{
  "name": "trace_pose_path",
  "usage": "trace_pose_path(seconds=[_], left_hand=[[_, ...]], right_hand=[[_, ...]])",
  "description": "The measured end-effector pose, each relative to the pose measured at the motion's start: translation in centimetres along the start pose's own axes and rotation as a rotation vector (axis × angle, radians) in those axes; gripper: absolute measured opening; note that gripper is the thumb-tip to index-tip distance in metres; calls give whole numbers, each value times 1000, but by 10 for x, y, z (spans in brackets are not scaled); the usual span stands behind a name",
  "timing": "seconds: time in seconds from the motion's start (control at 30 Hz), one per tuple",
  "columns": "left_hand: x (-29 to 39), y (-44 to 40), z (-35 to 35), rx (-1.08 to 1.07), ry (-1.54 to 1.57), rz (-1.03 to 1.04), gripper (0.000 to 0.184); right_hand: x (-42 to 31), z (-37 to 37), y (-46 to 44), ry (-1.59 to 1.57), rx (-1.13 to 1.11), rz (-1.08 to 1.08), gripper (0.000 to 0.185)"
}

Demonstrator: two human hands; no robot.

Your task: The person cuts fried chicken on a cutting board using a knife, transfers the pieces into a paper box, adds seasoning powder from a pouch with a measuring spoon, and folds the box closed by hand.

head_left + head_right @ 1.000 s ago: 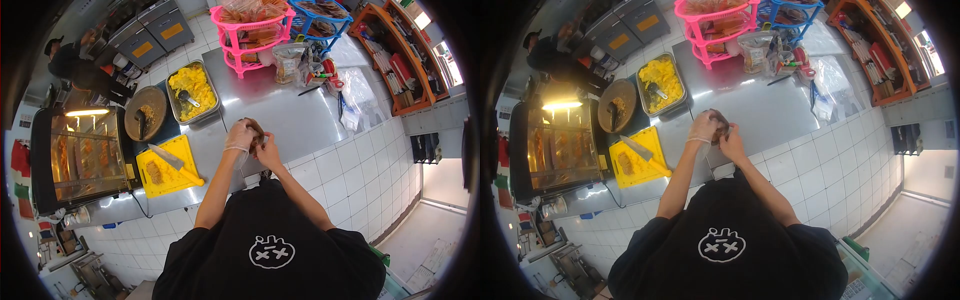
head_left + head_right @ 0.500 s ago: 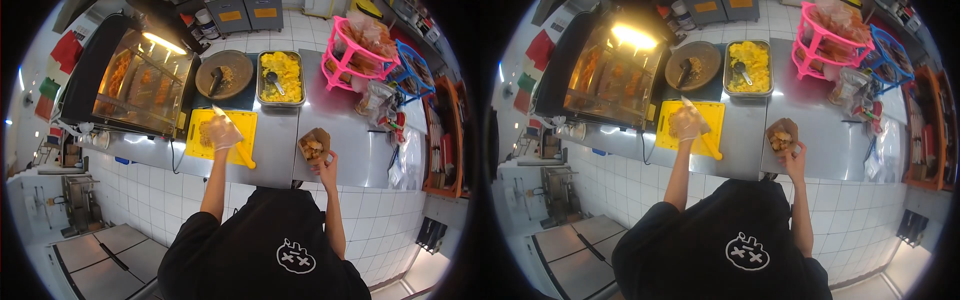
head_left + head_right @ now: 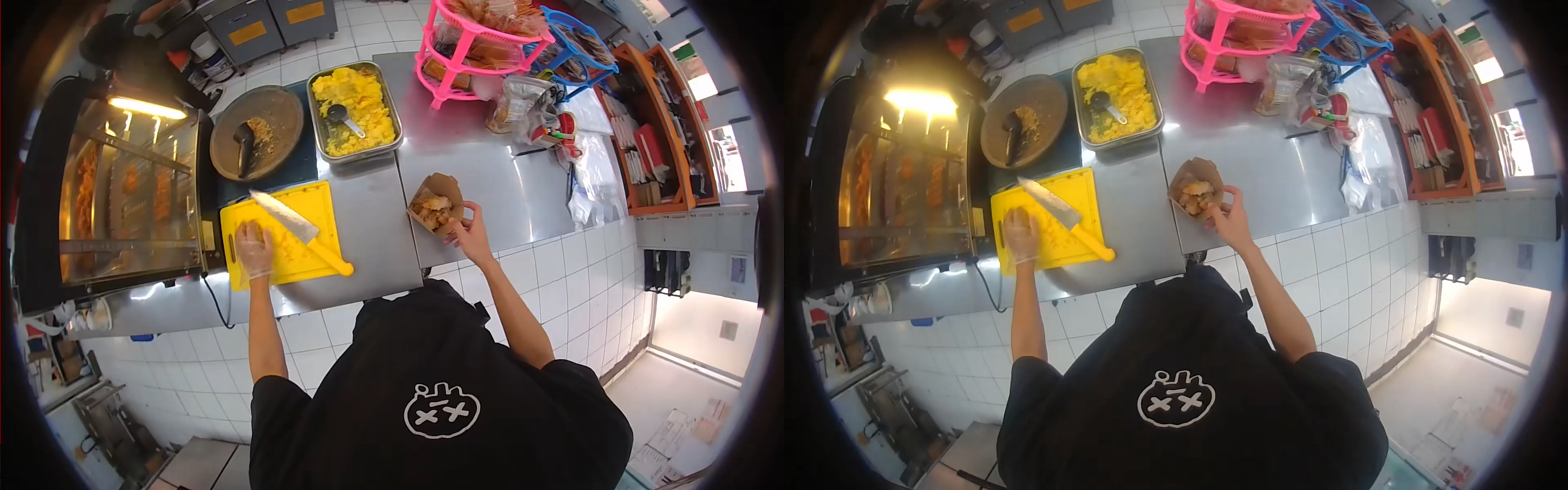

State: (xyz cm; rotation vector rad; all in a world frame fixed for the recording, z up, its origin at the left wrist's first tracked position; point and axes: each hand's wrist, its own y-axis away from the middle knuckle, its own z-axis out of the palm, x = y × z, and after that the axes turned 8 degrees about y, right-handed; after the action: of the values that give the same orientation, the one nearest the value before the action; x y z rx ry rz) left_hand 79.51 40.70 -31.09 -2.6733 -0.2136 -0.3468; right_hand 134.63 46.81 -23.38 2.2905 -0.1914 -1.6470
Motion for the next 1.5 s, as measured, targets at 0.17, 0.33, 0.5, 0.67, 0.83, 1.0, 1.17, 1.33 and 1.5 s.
trace_pose_path(seconds=[0.17,0.33,0.5,0.67,0.83,1.0,1.17,1.33,1.5], left_hand=[[0,-1,-6,45,73,27,36],[-4,5,-3,181,57,-104,37],[0,-4,-3,696,680,-636,43],[12,-16,-39,962,1594,-1134,45],[38,-21,-53,906,1888,-1128,41],[105,-24,-50,593,2268,-815,44],[241,-61,-62,248,2434,-817,41],[372,-76,-23,-18,2206,-819,38],[420,-65,39,-272,918,-245,39]], right_hand=[[1,8,-1,-18,44,21,54],[-9,12,4,-36,26,37,52],[-15,9,4,3,20,55,52],[-18,9,1,6,19,72,51],[-17,10,-2,-21,22,59,50],[-3,6,-3,-39,21,34,53],[2,9,-3,-40,23,13,53],[-9,7,3,-89,18,55,55],[1,2,0,-165,-50,-20,58]])
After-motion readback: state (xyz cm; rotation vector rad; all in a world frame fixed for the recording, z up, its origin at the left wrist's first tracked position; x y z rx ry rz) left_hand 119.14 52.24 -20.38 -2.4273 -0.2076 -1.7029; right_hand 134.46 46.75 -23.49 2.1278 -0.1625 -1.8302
